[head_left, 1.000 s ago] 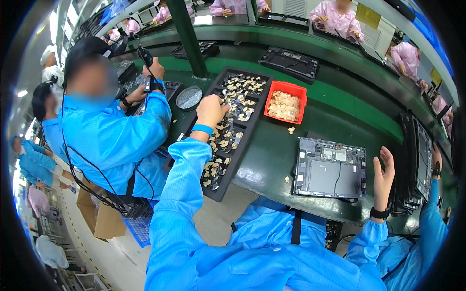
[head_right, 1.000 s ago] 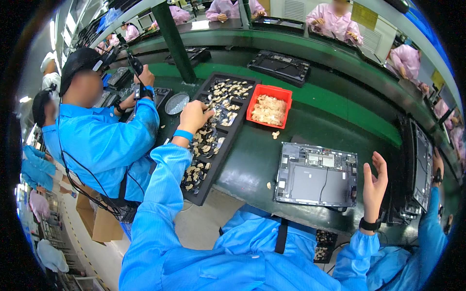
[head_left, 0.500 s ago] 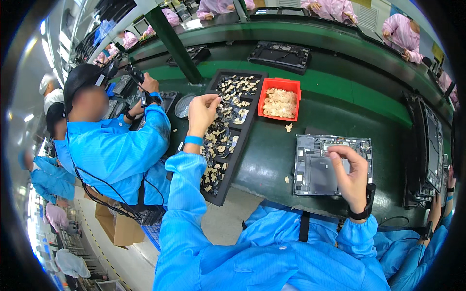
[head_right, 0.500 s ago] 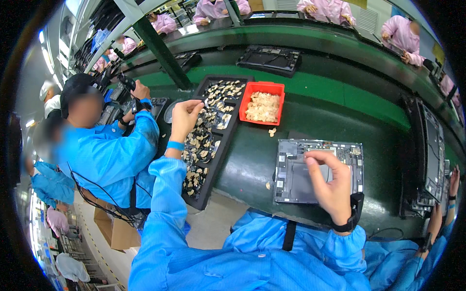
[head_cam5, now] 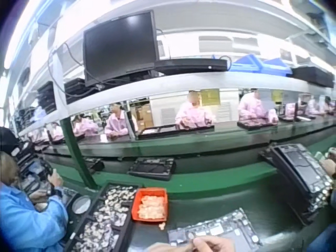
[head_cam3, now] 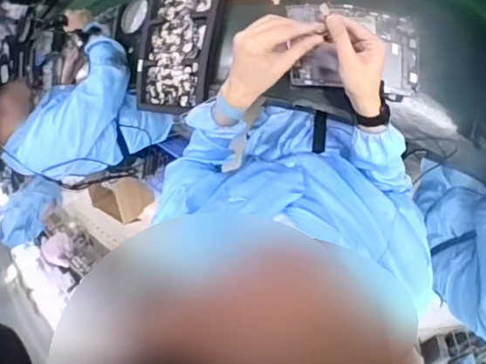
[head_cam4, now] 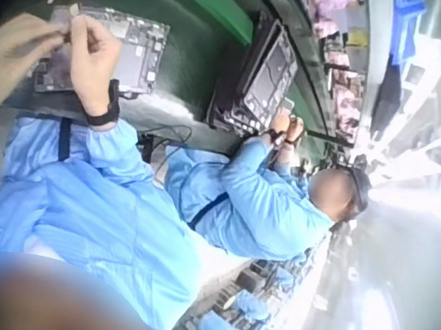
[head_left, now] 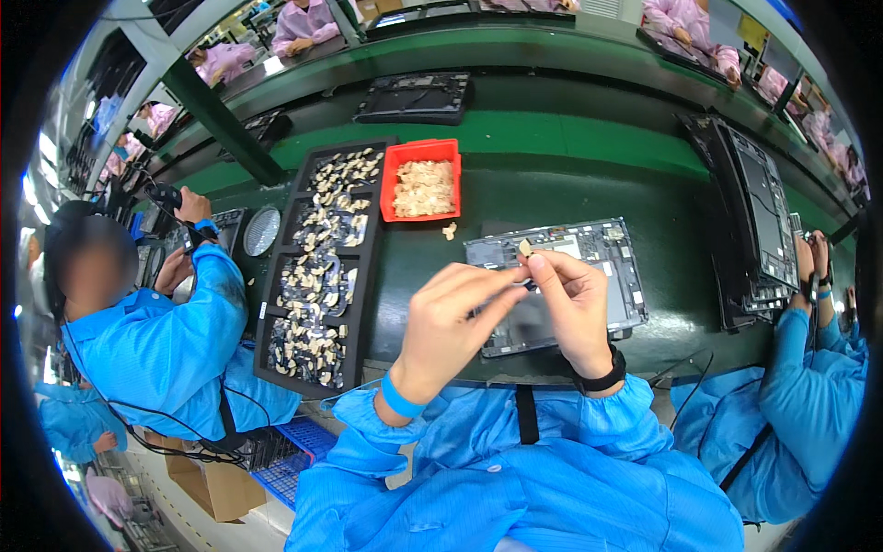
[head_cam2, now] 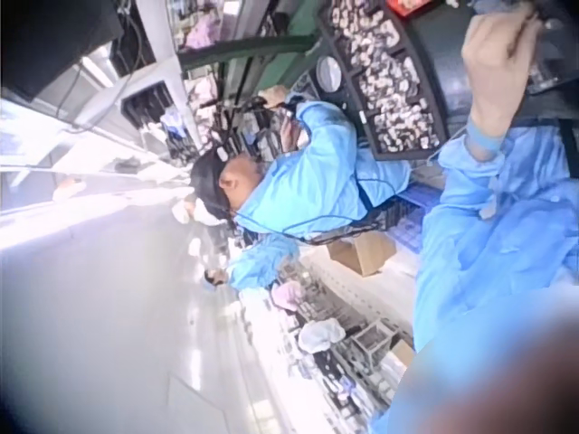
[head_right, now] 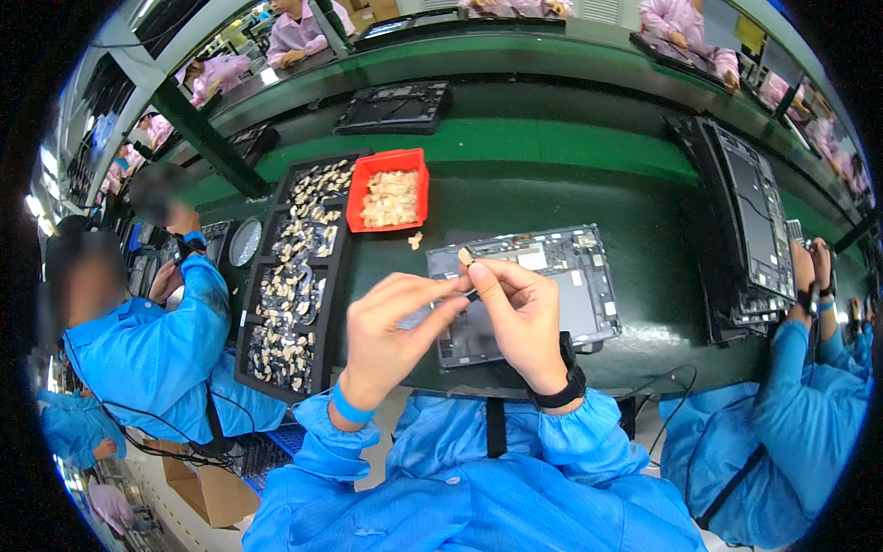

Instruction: Assembling components and cables within an electronic device on a manufacturing assembly line.

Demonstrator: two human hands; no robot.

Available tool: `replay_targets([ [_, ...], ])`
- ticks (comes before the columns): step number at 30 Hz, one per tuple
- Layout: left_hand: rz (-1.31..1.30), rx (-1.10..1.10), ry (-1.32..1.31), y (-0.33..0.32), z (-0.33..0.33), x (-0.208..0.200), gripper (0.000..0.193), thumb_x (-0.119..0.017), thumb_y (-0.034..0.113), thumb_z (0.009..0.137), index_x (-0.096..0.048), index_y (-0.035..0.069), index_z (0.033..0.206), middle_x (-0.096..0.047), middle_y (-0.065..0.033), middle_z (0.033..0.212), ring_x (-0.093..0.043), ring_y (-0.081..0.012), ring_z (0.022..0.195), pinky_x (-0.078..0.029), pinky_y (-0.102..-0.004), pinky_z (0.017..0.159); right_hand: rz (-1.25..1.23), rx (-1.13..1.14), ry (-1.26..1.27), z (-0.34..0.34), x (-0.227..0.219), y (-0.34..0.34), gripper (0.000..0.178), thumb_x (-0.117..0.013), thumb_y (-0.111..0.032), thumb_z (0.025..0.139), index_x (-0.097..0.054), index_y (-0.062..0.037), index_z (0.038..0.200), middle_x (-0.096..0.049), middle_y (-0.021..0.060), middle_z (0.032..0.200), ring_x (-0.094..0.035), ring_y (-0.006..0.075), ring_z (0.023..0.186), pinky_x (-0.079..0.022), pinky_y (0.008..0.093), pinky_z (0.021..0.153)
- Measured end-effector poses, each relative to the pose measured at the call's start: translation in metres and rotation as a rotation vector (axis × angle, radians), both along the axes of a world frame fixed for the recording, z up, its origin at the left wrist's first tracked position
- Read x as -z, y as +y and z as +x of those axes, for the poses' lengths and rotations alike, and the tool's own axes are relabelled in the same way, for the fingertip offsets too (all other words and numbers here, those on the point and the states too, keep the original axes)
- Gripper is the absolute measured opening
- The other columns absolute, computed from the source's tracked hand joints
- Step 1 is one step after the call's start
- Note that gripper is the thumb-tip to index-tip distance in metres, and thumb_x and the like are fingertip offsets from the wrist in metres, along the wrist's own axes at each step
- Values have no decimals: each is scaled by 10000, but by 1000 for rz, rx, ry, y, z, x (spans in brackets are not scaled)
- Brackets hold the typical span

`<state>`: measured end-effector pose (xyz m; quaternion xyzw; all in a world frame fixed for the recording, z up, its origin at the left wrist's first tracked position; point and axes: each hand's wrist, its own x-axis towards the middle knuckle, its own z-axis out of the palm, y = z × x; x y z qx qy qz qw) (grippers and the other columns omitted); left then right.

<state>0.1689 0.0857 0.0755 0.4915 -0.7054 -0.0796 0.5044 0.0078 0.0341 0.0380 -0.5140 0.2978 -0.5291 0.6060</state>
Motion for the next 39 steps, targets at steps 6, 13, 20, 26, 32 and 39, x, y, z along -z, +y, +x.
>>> replay_targets([
  [6, -28, 35, 43, -9, -9, -2, 210, -818, 47, 838, -804, 16, 1045, -786, -124, 1001, -729, -270, 874, -580, -348, 751, -85, -25, 116, -24, -6, 11, 233, -653, -73, 1030, -728, 61, 1206, -767, 91, 967, -696, 125, 887, -551, 277, 846],
  [13, 10, 129, -125, -11, -8, 4, 237, -808, 92, 855, -777, -33, 1055, -771, -174, 1085, -741, -330, 937, -600, -384, 829, -250, -195, 482, -53, -21, 15, 326, -604, -5, 1017, -671, -1, 1336, -736, 165, 1080, -707, 240, 1017, -530, 321, 897],
  [20, -72, 150, -367, -19, 2, -7, 218, -784, 65, 846, -757, -1, 1053, -770, -138, 1047, -745, -285, 880, -580, -384, 759, -180, -182, 401, -47, -19, 9, 287, -601, -28, 1035, -670, 36, 1306, -762, 162, 1141, -714, 209, 1056, -533, 315, 950],
  [26, -90, -460, -346, -85, 60, 9, 251, -699, 55, 934, -721, -40, 1166, -737, -265, 989, -727, -426, 870, -584, -435, 731, -385, 75, 551, -27, -22, -25, 253, -585, -41, 1044, -683, 51, 1259, -780, 165, 1131, -741, 212, 1043, -561, 332, 926],
  [32, 300, -7, 171, -57, 2, -6, 281, -799, 210, 912, -788, 11, 1111, -796, -167, 1012, -760, -195, 836, -577, -321, 757, -271, 94, 239, -16, -18, -46, 324, -586, -95, 1069, -608, 65, 1351, -748, 185, 1230, -711, 203, 1154, -537, 318, 994],
  [39, 536, 242, 753, -55, -17, 13, 182, -721, 103, 1001, -790, 6, 1139, -769, -99, 1027, -700, -145, 926, -573, -297, 840, -68, -42, 4, -27, -13, -36, 435, -640, -108, 1048, -541, 49, 1443, -667, 178, 1374, -647, 182, 1233, -496, 315, 1052],
])
